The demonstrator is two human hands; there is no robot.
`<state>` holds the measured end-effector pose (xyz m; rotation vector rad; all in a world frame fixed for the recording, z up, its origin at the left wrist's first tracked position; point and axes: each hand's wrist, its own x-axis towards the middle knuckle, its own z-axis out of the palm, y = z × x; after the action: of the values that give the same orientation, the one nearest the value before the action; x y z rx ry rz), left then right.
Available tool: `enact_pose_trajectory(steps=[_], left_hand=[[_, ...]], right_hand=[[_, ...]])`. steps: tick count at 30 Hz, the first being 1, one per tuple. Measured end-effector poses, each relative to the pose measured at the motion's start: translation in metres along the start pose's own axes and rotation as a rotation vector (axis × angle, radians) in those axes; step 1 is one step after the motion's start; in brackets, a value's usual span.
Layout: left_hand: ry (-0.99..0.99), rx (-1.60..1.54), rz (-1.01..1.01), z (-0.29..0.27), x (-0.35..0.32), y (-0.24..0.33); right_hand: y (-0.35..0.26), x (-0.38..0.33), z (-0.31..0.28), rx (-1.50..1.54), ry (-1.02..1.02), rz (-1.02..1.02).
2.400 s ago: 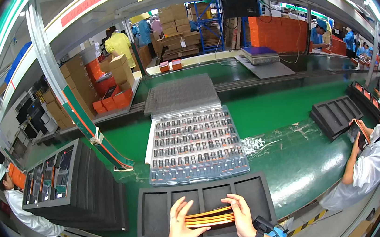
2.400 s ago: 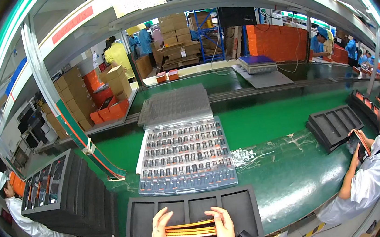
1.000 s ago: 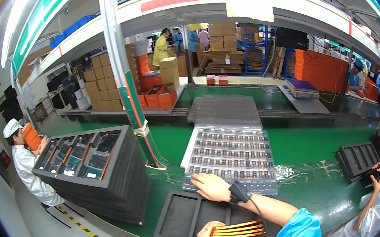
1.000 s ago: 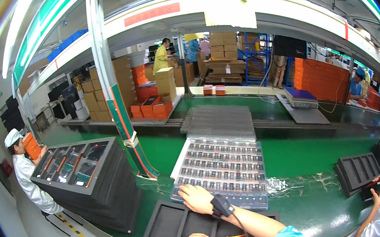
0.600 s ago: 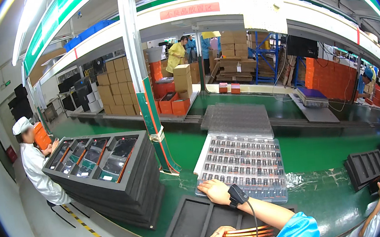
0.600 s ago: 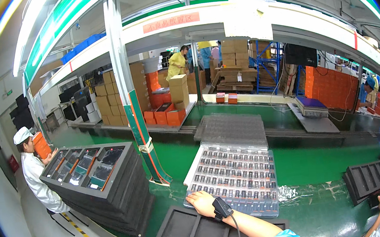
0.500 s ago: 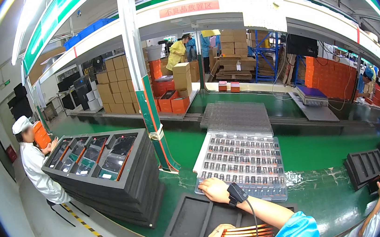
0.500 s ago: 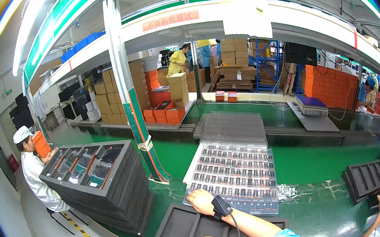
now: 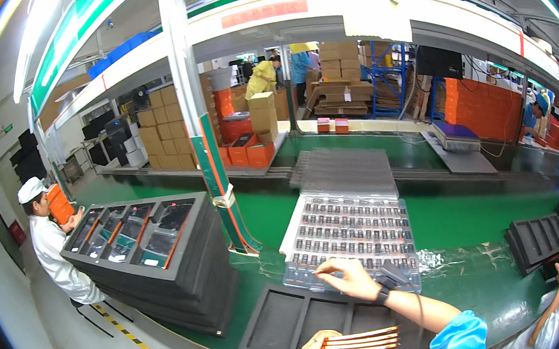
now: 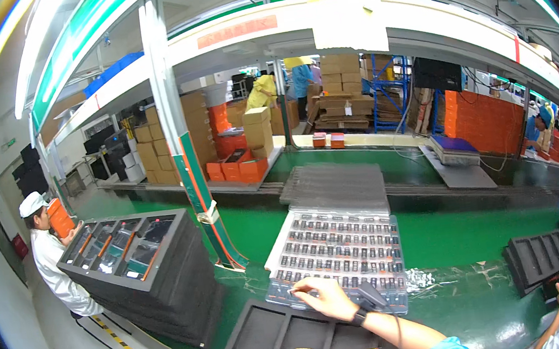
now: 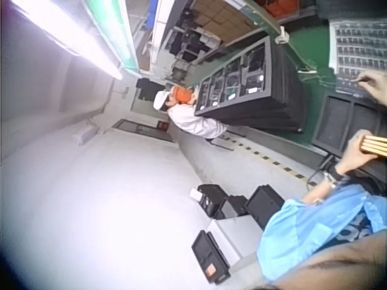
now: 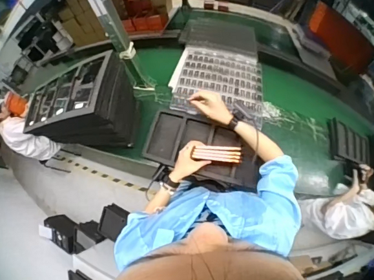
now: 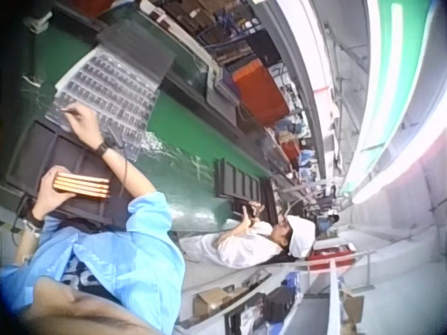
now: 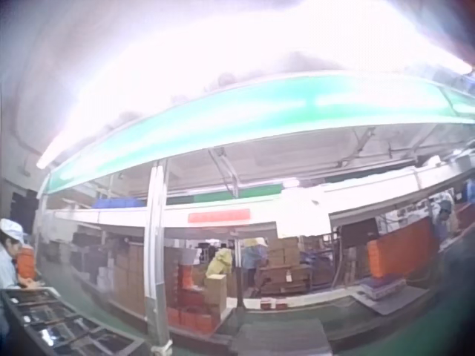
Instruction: The recorder is picking up mobile phone screens/frames and inserting small internal components from a tray into the frame, then placing the assembled frame into a black plastic holder.
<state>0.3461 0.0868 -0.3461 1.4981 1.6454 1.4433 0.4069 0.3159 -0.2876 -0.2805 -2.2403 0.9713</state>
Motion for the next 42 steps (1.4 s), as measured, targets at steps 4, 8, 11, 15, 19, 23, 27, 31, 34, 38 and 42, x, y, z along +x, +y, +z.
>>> enact_pose_trajectory(steps=[4,8,11,15,19,23,27,31,34,38,42], left_hand=[[-0.132,-0.025,-0.102,-0.008,0.001,-0.012],[-0.024,-0.060,-0.009,-0.010,0.007,-0.004],[-0.047,-0.050,0.044,-0.008,0.013,-0.004],[-0.040,-0.090,0.016,-0.004,0.012,0.000],[-0.038,-0.070,0.035,-0.003,0.010,-0.005],[-0.038,-0.084,0.037,-0.003,0.009,-0.005],[-0.046,-0.077,0.047,-0.004,0.011,-0.005],[-0.053,-0.083,0.008,-0.005,0.010,-0.007],[-0.029,0.035,0.078,-0.007,0.015,-0.004],[0.023,0.064,0.115,-0.003,0.016,-0.001],[-0.053,0.015,-0.053,-0.004,0.016,0.004]], right_hand=[[-0.045,-0.068,-0.042,0.249,0.205,0.203],[-0.070,-0.139,-0.072,-0.138,0.334,0.087],[-0.067,-0.188,-0.060,-0.005,0.505,0.261],[-0.058,-0.206,-0.042,-0.100,0.457,0.187],[-0.049,-0.204,-0.031,-0.038,0.454,0.179],[-0.045,-0.204,-0.030,-0.059,0.442,0.135],[-0.038,-0.212,-0.031,-0.077,0.412,0.097],[-0.036,-0.210,-0.030,-0.096,0.392,0.109],[-0.036,-0.209,-0.030,-0.244,0.355,-0.010],[-0.036,-0.207,-0.031,-0.181,0.383,0.045],[-0.032,-0.201,-0.036,-0.250,0.312,0.025]])
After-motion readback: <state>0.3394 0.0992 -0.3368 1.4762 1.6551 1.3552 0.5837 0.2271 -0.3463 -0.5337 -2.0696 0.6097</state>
